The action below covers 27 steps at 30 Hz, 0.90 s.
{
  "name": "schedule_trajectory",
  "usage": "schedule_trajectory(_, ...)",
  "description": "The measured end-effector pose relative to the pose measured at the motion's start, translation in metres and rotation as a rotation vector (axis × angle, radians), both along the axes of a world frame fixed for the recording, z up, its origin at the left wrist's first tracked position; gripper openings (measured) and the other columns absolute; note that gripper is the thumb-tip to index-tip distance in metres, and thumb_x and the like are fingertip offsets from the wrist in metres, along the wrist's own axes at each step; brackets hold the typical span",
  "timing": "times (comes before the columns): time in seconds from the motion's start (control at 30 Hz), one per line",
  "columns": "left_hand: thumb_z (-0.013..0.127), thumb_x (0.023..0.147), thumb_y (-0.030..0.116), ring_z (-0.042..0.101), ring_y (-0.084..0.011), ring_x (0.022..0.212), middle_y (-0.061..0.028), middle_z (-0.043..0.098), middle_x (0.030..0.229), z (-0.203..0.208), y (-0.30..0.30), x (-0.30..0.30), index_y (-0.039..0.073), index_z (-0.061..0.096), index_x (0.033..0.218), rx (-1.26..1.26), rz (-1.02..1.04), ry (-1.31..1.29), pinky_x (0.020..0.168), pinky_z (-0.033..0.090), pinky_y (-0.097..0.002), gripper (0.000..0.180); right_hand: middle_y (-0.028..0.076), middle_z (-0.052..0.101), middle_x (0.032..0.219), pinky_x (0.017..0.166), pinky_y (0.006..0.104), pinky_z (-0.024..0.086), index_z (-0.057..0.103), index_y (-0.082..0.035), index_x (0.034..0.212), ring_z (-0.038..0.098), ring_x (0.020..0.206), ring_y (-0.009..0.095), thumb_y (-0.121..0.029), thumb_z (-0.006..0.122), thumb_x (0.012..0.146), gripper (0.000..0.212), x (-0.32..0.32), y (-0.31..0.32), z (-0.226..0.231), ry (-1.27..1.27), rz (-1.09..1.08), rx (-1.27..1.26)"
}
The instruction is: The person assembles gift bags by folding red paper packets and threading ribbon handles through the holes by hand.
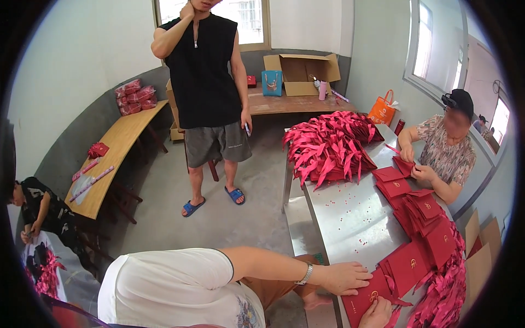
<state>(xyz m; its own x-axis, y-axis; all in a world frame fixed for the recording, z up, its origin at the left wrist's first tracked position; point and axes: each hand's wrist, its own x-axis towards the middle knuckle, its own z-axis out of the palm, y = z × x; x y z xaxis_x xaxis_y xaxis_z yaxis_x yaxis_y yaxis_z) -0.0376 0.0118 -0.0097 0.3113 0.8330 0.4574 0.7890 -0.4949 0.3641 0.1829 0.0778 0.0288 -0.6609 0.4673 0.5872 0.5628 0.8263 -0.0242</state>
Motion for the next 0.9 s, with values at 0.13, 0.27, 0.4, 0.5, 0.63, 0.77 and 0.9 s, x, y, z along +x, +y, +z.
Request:
schedule_trajectory(0.13, 0.058, 0.09, 0.029, 0.047, -0.0335, 0.121, -0.019, 0.05, 0.134, 0.003, -0.003, 0.001, 0.0, 0.057, 0.12, -0.028, -0.009, 0.002, 0.105, 0.036, -0.0456, 0.042, 0.014, 0.066, 0.085, 0.071, 0.0408, 0.051, 0.069, -0.006, 0.093, 0.063, 0.077, 0.033, -0.018, 0.056, 0.094, 0.017, 0.001, -0.001, 0.0, 0.024, 0.01, 0.01)
schedule_trajectory(0.27, 0.057, 0.091, 0.029, 0.048, -0.0335, 0.121, -0.0193, 0.05, 0.134, 0.004, -0.006, 0.004, 0.0, 0.056, 0.122, -0.03, -0.018, 0.009, 0.105, 0.036, -0.0454, 0.042, 0.015, 0.067, 0.085, 0.071, 0.0411, 0.051, 0.07, -0.007, 0.093, 0.063, 0.077, 0.033, -0.019, 0.056, 0.094, 0.018, 0.004, 0.001, -0.006, 0.003, -0.017, -0.004)
schedule_trajectory(0.4, 0.056, 0.093, 0.031, 0.047, -0.0356, 0.125, -0.0228, 0.05, 0.134, 0.016, -0.004, -0.003, 0.0, 0.055, 0.125, -0.138, -0.048, -0.062, 0.107, 0.036, -0.0442, 0.044, 0.018, 0.061, 0.091, 0.076, 0.045, 0.049, 0.063, -0.001, 0.1, 0.059, 0.087, 0.038, -0.004, 0.057, 0.089, 0.013, 0.017, 0.012, -0.033, 0.067, -0.026, -0.187)
schedule_trajectory(0.5, 0.051, 0.097, 0.037, 0.046, -0.0392, 0.128, -0.0231, 0.05, 0.137, -0.011, -0.002, -0.019, 0.0, 0.05, 0.134, -0.002, -0.011, -0.312, 0.111, 0.034, -0.0457, 0.052, 0.018, 0.061, 0.089, 0.074, 0.0461, 0.049, 0.063, -0.002, 0.099, 0.059, 0.084, 0.038, -0.005, 0.058, 0.088, 0.012, -0.003, 0.001, -0.013, 0.09, -0.025, -0.198)
schedule_trajectory(0.63, 0.065, 0.086, 0.016, 0.055, -0.0379, 0.117, -0.022, 0.059, 0.124, -0.016, 0.006, -0.021, -0.001, 0.055, 0.125, 0.079, 0.152, -0.458, 0.101, 0.044, -0.0423, 0.044, 0.014, 0.062, 0.087, 0.069, 0.044, 0.05, 0.063, -0.007, 0.094, 0.061, 0.082, 0.034, -0.009, 0.06, 0.086, 0.009, -0.006, 0.01, -0.018, 0.133, -0.067, -0.139)
schedule_trajectory(0.77, 0.066, 0.085, 0.008, 0.064, -0.0228, 0.088, -0.014, 0.064, 0.103, -0.005, 0.004, -0.02, 0.002, 0.06, 0.113, -0.172, 0.24, -0.652, 0.077, 0.051, -0.0309, 0.029, 0.012, 0.06, 0.082, 0.067, 0.0433, 0.05, 0.063, -0.008, 0.089, 0.062, 0.079, 0.032, -0.01, 0.063, 0.082, 0.007, -0.004, 0.008, -0.016, 0.162, -0.099, -0.112)
schedule_trajectory(0.9, 0.066, 0.089, 0.01, 0.056, -0.0099, 0.07, -0.0025, 0.061, 0.079, -0.006, 0.005, -0.015, 0.0, 0.063, 0.095, -0.369, 0.285, -0.996, 0.065, 0.048, -0.025, 0.012, 0.011, 0.059, 0.079, 0.067, 0.0425, 0.05, 0.062, -0.008, 0.086, 0.062, 0.077, 0.031, -0.01, 0.064, 0.08, 0.006, 0.008, 0.008, -0.019, 0.179, -0.107, -0.11)
